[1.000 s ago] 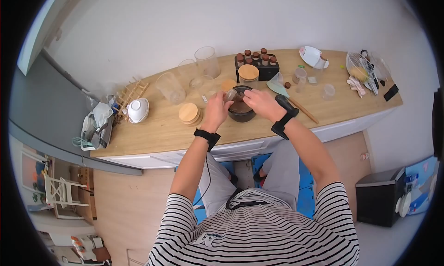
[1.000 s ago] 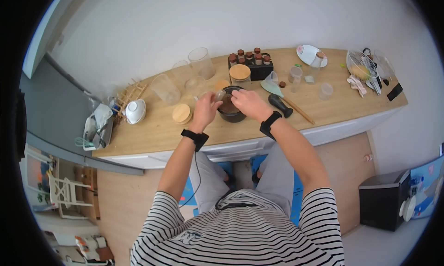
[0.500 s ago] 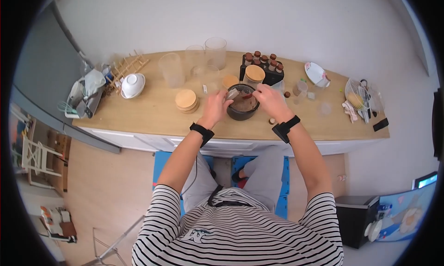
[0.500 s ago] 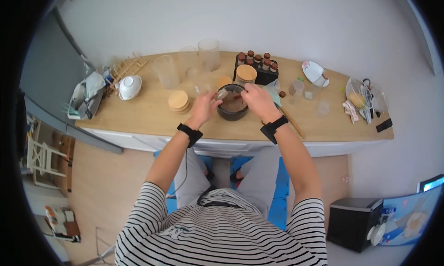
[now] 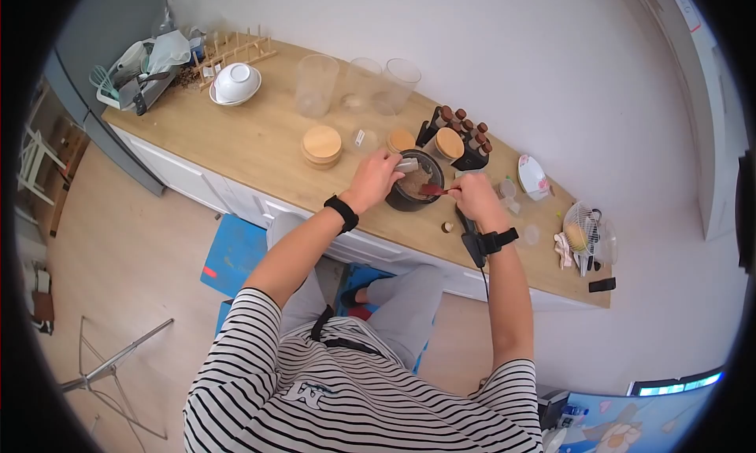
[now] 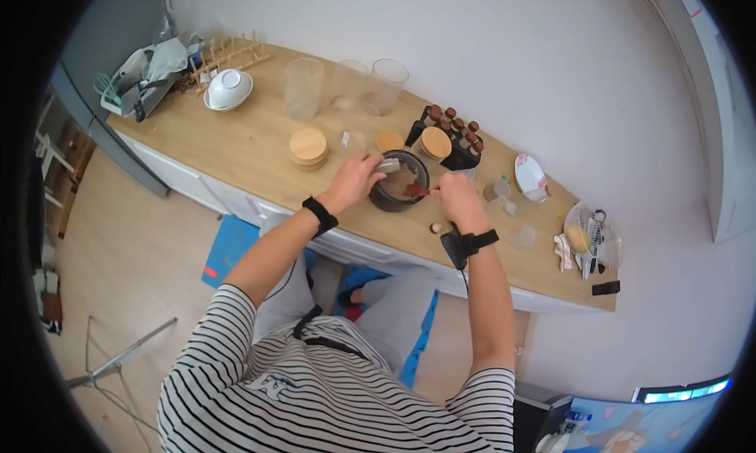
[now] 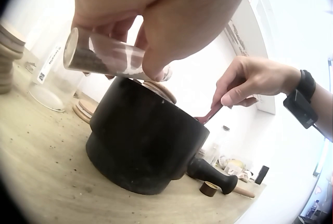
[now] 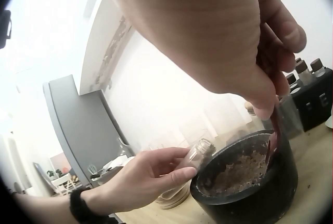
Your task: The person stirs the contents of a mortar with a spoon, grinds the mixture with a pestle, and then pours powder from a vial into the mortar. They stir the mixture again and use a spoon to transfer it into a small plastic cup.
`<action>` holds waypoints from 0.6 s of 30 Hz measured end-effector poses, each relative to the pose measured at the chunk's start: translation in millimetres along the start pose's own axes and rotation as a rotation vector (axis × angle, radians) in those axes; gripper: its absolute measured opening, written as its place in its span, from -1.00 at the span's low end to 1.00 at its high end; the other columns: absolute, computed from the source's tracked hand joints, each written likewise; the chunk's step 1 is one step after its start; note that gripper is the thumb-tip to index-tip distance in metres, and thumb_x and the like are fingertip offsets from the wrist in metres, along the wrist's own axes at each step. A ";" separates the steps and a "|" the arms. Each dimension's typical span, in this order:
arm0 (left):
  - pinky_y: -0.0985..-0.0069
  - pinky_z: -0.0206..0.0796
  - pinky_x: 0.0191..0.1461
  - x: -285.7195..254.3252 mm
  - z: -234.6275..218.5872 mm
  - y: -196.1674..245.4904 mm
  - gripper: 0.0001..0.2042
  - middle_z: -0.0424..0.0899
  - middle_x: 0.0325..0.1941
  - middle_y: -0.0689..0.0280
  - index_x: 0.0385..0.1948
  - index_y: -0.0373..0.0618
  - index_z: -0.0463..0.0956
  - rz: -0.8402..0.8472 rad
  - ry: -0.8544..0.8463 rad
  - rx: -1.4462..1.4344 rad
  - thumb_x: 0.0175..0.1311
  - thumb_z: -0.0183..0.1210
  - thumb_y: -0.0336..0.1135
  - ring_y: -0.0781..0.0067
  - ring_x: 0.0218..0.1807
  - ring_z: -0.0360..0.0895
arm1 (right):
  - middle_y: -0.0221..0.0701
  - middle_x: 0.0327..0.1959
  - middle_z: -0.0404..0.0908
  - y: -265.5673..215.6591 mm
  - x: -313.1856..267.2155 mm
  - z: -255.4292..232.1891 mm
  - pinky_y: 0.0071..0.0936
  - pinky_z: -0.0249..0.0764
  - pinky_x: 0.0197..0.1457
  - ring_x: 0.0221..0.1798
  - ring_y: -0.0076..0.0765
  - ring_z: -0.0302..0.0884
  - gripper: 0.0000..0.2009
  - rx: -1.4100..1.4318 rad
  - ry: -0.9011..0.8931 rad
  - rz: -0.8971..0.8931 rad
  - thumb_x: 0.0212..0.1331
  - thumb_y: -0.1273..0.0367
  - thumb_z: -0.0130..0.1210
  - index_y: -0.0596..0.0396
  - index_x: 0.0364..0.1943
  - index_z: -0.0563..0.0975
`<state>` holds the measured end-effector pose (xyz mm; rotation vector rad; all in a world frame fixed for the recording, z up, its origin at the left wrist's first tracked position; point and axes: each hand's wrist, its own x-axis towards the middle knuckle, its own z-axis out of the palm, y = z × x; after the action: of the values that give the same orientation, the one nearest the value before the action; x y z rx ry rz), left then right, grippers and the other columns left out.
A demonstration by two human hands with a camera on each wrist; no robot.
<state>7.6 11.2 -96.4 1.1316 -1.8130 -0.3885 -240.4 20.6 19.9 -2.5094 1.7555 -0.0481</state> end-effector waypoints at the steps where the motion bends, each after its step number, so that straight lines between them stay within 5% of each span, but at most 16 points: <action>1: 0.10 0.44 -0.02 0.2 0.1 -0.4 -0.71 0.60 -0.21 0.00 -0.04 -0.18 0.62 -0.001 0.000 -0.003 0.21 0.38 -0.38 -0.15 -0.10 0.57 | 0.00 -0.27 0.72 -0.4 2.3 8.5 -0.04 0.60 -0.01 -0.09 0.16 0.70 -0.86 0.063 -0.023 0.023 0.18 0.41 0.32 0.20 -0.25 0.73; 5: 0.10 0.44 -0.04 0.6 -2.2 -1.5 -0.70 0.60 -0.21 0.00 -0.04 -0.18 0.63 0.007 -0.004 0.015 0.20 0.38 -0.39 -0.16 -0.11 0.57 | -0.01 -0.33 0.75 -5.6 3.0 33.9 -0.20 0.62 -0.10 -0.26 0.04 0.75 -0.85 0.241 0.088 0.010 0.21 0.43 0.31 0.27 -0.26 0.73; 18: 0.12 0.46 -0.05 4.3 -4.3 -1.5 -0.69 0.60 -0.17 -0.03 0.00 -0.20 0.62 -0.004 -0.047 -0.007 0.24 0.37 -0.37 -0.19 -0.11 0.59 | -0.18 -0.33 0.74 3.3 -29.2 90.9 -0.39 0.58 -0.15 -0.29 -0.26 0.72 -0.86 0.611 0.469 0.146 0.26 0.44 0.31 0.26 -0.19 0.69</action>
<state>11.3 7.7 -92.8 1.1301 -1.8486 -0.4264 -247.1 51.1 -70.3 -2.0130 1.6998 -1.0605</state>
